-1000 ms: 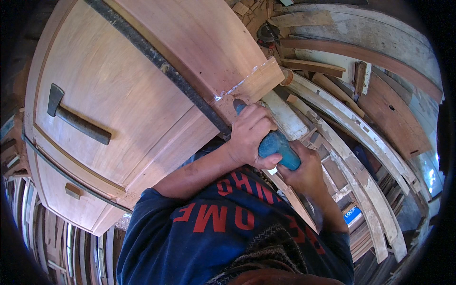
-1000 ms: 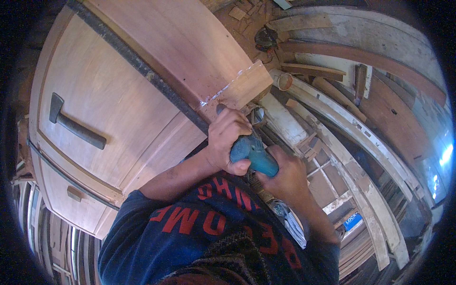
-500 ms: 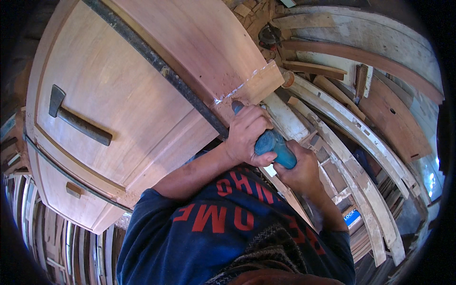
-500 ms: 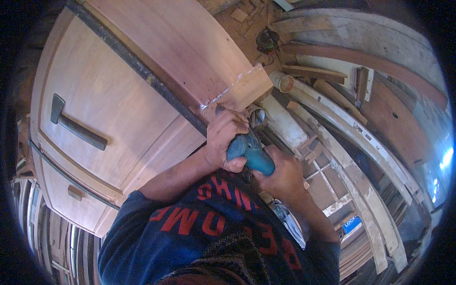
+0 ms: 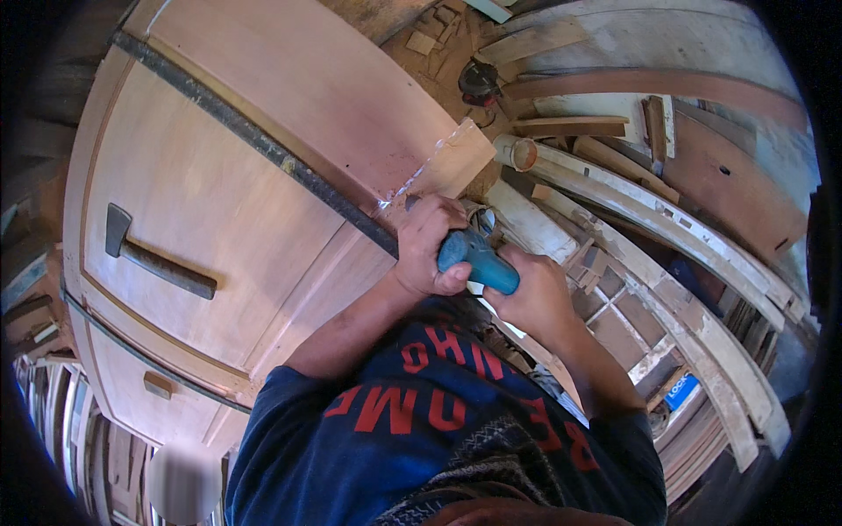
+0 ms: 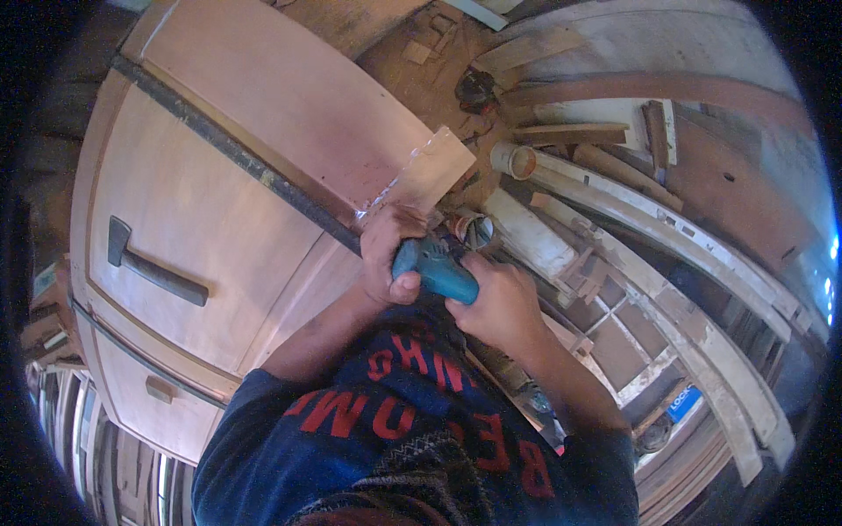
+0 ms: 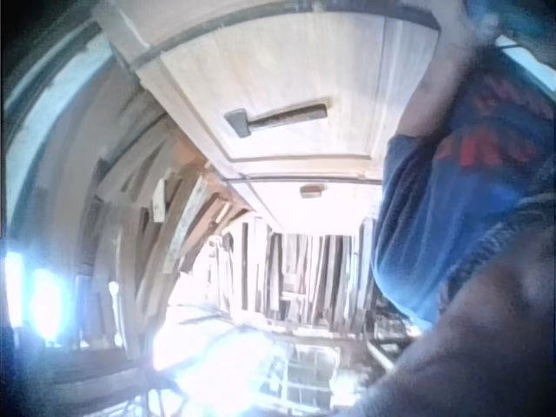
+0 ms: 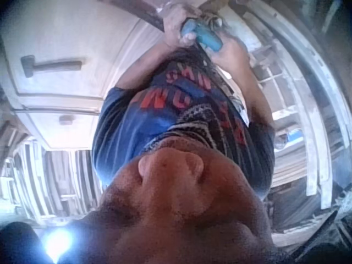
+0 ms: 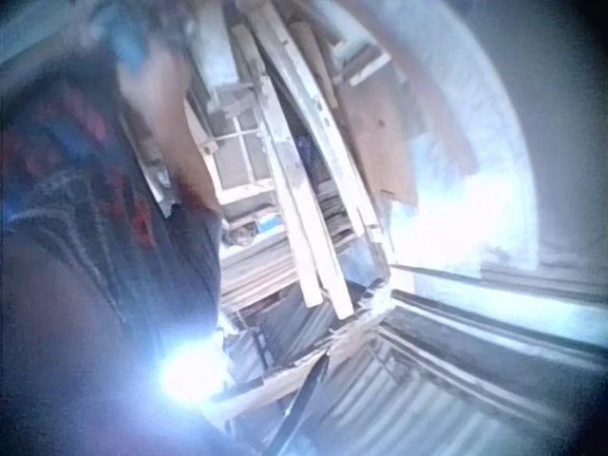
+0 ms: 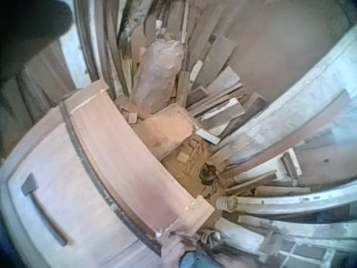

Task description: The person uses a power drill to create pilot holes in a wooden door panel. They then insert wooden dowels into the holes and use a hammer to tap them flush with the surface. The person repeats this process for multiple dowels along the edge of the door.

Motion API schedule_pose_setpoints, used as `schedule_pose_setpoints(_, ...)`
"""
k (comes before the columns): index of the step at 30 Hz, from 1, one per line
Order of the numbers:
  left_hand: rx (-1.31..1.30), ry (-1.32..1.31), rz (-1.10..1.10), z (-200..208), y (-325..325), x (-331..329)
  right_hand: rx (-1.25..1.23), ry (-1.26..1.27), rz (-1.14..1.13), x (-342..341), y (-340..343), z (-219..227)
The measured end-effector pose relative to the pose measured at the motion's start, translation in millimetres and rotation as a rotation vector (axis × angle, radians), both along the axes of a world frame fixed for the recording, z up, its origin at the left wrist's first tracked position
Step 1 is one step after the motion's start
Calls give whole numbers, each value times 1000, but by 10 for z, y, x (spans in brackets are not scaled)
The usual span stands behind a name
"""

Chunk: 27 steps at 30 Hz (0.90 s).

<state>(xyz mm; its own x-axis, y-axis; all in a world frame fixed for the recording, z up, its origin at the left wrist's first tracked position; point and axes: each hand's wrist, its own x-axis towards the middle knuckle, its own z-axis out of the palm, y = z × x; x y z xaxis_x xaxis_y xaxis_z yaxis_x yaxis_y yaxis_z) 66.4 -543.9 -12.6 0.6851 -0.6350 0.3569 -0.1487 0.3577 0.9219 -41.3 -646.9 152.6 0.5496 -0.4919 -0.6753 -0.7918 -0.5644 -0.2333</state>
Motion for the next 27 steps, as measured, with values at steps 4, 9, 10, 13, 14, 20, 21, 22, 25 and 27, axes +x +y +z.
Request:
schedule_pose_setpoints(4,58,0,42,42,6,-47,2,6,57,16,-64,31)
schedule_pose_setpoints(9,177,-36,120,1,-12,-46,-43,-121,127,-9,-160,23)
schedule_pose_setpoints(10,193,-38,134,-27,-21,-56,-47,-167,125,-18,-172,25)
schedule_pose_setpoints(13,227,-84,144,-62,29,-31,7,-107,134,18,-194,-28)
schedule_pose_setpoints(14,218,-89,146,-93,-5,35,-12,-133,146,49,-237,-84)
schedule_pose_setpoints(20,196,-64,142,56,-20,0,31,-181,175,-99,-237,-124)
schedule_pose_setpoints(21,190,-68,145,90,-26,-5,28,-191,179,-102,-239,-103)
schedule_pose_setpoints(22,184,-71,148,126,-48,12,24,-201,183,-102,-243,-75)
schedule_pose_setpoints(25,240,-78,117,357,-21,5,30,-238,162,-142,-252,121)
schedule_pose_setpoints(27,266,-113,130,606,-82,31,40,-298,177,-144,-302,334)
